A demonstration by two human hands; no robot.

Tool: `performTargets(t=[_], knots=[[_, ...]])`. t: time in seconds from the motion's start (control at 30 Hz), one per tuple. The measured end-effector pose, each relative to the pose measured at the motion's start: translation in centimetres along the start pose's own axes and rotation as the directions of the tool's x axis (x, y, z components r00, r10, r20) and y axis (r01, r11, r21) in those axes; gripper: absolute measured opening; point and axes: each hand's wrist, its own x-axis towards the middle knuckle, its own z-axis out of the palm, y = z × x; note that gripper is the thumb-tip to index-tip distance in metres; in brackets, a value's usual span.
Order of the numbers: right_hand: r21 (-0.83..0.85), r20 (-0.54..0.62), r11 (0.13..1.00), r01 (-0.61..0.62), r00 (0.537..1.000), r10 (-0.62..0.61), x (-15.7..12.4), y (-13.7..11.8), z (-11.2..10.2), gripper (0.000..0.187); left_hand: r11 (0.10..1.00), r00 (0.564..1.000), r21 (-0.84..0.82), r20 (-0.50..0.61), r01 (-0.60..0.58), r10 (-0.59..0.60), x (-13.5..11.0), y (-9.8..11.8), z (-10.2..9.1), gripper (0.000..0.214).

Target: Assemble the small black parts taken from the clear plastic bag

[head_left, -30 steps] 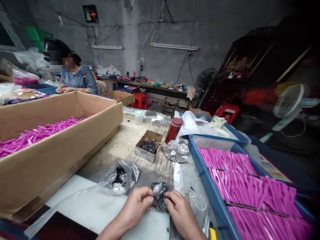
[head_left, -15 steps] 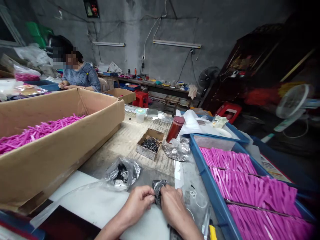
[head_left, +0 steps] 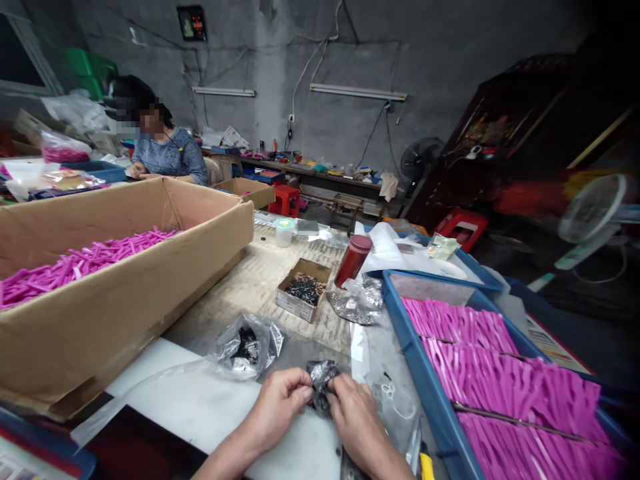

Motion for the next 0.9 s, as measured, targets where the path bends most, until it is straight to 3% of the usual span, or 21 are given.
performTargets(t=[0.3,0.53,0.67,0.9], knots=[[0.106,-0.121,0.985,0.138,0.985,-0.125,-0.3,0.8,0.4,0.015,0.996,0.995,0.035,-0.055,-0.082,0.083,0.0,0.3,0.7,0.012],[0.147,-0.146,0.955,0.258,0.961,-0.237,-0.9,0.2,-0.2,0.014,0.992,0.991,0.042,-0.059,-0.117,0.119,0.3,0.5,1.8,0.014],[0.22,-0.134,0.947,0.232,0.969,-0.207,-0.9,0.0,-0.3,0.014,0.996,0.993,-0.038,-0.092,-0.082,0.078,0.5,-0.1,2.4,0.011],[0.486,-0.162,0.863,0.134,0.985,-0.062,-1.0,0.1,-0.1,0.014,0.939,0.988,-0.342,-0.136,0.024,-0.074,1.0,-0.7,3.4,0.008]])
